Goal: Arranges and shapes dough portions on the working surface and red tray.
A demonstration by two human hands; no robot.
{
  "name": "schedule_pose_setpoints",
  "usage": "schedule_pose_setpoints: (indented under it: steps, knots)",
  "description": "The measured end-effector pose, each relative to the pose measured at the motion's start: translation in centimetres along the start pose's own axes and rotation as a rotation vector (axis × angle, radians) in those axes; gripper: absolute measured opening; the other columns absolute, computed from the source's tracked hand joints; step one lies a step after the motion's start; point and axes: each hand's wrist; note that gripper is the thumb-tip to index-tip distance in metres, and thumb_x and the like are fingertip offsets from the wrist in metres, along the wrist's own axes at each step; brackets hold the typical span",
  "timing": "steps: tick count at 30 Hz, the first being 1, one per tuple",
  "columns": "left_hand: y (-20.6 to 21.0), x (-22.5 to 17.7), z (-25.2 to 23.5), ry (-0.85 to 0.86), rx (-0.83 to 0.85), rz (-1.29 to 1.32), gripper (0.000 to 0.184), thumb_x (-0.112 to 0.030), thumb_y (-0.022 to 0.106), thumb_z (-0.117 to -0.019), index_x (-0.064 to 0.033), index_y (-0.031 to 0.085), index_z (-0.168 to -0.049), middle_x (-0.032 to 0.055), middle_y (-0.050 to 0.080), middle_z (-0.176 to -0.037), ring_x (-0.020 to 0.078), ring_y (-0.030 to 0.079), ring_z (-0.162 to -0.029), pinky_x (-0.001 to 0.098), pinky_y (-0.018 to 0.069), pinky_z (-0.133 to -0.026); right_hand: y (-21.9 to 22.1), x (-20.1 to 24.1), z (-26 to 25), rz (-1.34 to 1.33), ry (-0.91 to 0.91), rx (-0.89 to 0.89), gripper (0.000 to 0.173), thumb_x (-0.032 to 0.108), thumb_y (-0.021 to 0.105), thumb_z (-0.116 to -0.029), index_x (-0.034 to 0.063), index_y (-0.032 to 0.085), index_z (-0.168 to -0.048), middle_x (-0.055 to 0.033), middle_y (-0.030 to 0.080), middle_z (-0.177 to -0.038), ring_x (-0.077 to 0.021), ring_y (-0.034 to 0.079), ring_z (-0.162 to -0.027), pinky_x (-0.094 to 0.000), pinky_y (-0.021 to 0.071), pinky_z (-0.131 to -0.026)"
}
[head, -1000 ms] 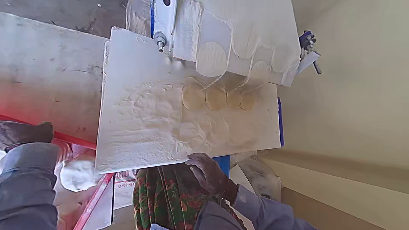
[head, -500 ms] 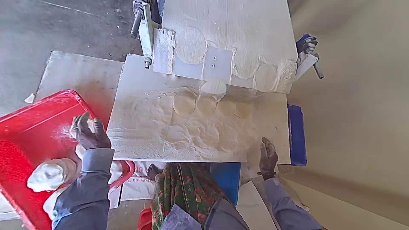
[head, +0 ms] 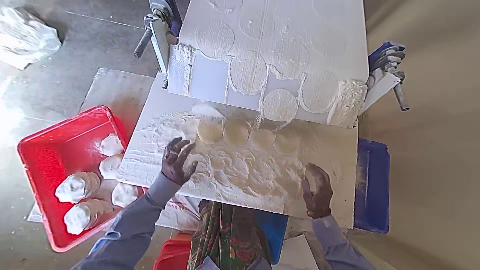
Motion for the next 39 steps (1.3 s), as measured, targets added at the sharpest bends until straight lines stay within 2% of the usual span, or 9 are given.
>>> schedule_pose_setpoints:
  steps: [5, 7, 10, 14, 17, 27, 32, 36, 39]
  knots:
    - [2.5, -5.4, 3.8, 0.140, 0.053, -0.039, 0.071, -0.073, 0.033, -0.0974, -0.0234, 0.052, -0.145, 0.0166, 0.051, -0.152, 0.0375, 0.036, -0.149, 0.0552, 0.0223, -0.121, 2.7, 2.2, 3.8, 0.041, -0.061, 0.120, 0.060, 0.051, 0.058, -0.0951, 0.0076, 0.066, -0.135, -0.0286, 0.054, -0.145, -0.0550, 0.043, -0.139, -0.0664, 0.0331, -0.115]
    - [3.5, -5.9, 3.3, 0.173, 0.102, -0.017, 0.075, -0.075, 0.030, -0.0977, -0.0264, 0.046, -0.152, 0.0125, 0.042, -0.161, 0.0329, 0.025, -0.155, 0.0610, 0.0113, -0.123, 3.7, 3.5, 3.4, 0.073, -0.061, 0.147, 0.066, 0.059, 0.059, -0.0926, 0.0133, 0.063, -0.140, -0.0290, 0.049, -0.151, -0.0592, 0.037, -0.141, -0.0731, 0.0278, -0.114]
    - [5.2, -5.8, 0.6, 0.202, 0.132, -0.008, 0.079, -0.077, 0.038, -0.0930, -0.0228, 0.055, -0.148, 0.0145, 0.047, -0.158, 0.0396, 0.030, -0.153, 0.0744, 0.0121, -0.117, 5.2, 5.6, 0.5, 0.151, -0.069, 0.212, 0.077, 0.067, 0.063, -0.0848, 0.0195, 0.061, -0.145, -0.0286, 0.043, -0.156, -0.0640, 0.028, -0.144, -0.0819, 0.0201, -0.110]
    - [8.6, -4.8, -5.4, 0.127, 0.388, -0.140, 0.087, -0.082, 0.050, -0.0846, -0.0255, 0.055, -0.150, 0.0193, 0.039, -0.162, 0.0470, 0.020, -0.155, 0.0814, 0.0057, -0.114, 8.8, 6.2, -6.9, 0.308, -0.008, 0.407, 0.091, 0.078, 0.066, -0.0781, 0.0339, 0.046, -0.156, -0.0222, 0.021, -0.169, -0.0551, 0.006, -0.154, -0.0816, 0.0044, -0.114]
    - [11.0, -3.6, -8.3, -0.037, 0.570, -0.247, 0.087, -0.085, 0.053, -0.0818, -0.0223, 0.062, -0.142, 0.0187, 0.047, -0.156, 0.0490, 0.014, -0.155, 0.0763, -0.0001, -0.119, 12.0, 5.5, -10.5, 0.425, 0.027, 0.475, 0.100, 0.089, 0.057, -0.0757, 0.0444, 0.029, -0.161, -0.0146, 0.016, -0.172, -0.0466, 0.011, -0.157, -0.0794, 0.0026, -0.115]
    - [6.3, -6.9, 1.9, -0.043, 0.702, -0.242, 0.101, -0.088, 0.052, -0.0768, -0.0169, 0.056, -0.148, 0.0208, 0.033, -0.165, 0.0567, 0.005, -0.153, 0.0818, -0.0006, -0.114, 9.2, 10.0, 1.8, 0.334, 0.064, 0.669, 0.111, 0.092, 0.058, -0.0703, 0.0384, 0.028, -0.163, -0.0194, 0.011, -0.172, -0.0482, 0.004, -0.157, -0.0796, 0.0001, -0.116]
    - [5.8, -7.3, 2.2, -0.048, 0.612, -0.125, 0.089, -0.080, 0.057, -0.0832, -0.0165, 0.058, -0.146, 0.0207, 0.028, -0.167, 0.0496, 0.008, -0.156, 0.0780, 0.0005, -0.117, 4.4, 9.1, 3.5, 0.033, 0.118, 0.263, 0.092, 0.065, 0.073, -0.0792, 0.0072, 0.054, -0.148, -0.0277, 0.038, -0.160, -0.0520, 0.027, -0.150, -0.0669, 0.0255, -0.121]
    - [5.7, -7.9, 2.7, -0.136, 0.435, -0.043, 0.057, -0.057, 0.066, -0.0902, -0.0039, 0.077, -0.107, 0.0287, 0.046, -0.154, 0.0517, 0.022, -0.152, 0.0715, 0.0082, -0.122, 1.8, 5.4, 5.1, -0.032, 0.355, 0.052, 0.072, 0.040, 0.069, -0.0907, -0.0062, 0.052, -0.143, -0.0342, 0.038, -0.156, -0.0516, 0.032, -0.148, -0.0594, 0.0303, -0.121]
    - [4.9, -8.8, 4.2, -0.188, 0.251, -0.060, 0.044, -0.044, 0.072, -0.0852, -0.0018, 0.077, -0.097, 0.0278, 0.063, -0.133, 0.0561, 0.039, -0.141, 0.0714, 0.0210, -0.119, 0.7, 2.6, 5.7, 0.028, 0.494, 0.061, 0.069, 0.031, 0.073, -0.0929, -0.0092, 0.049, -0.144, -0.0358, 0.039, -0.154, -0.0502, 0.037, -0.146, -0.0569, 0.0332, -0.120]
Point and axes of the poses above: each hand's wrist, its own z-axis away from the middle knuckle, its own y-axis out of the palm, x = y × z
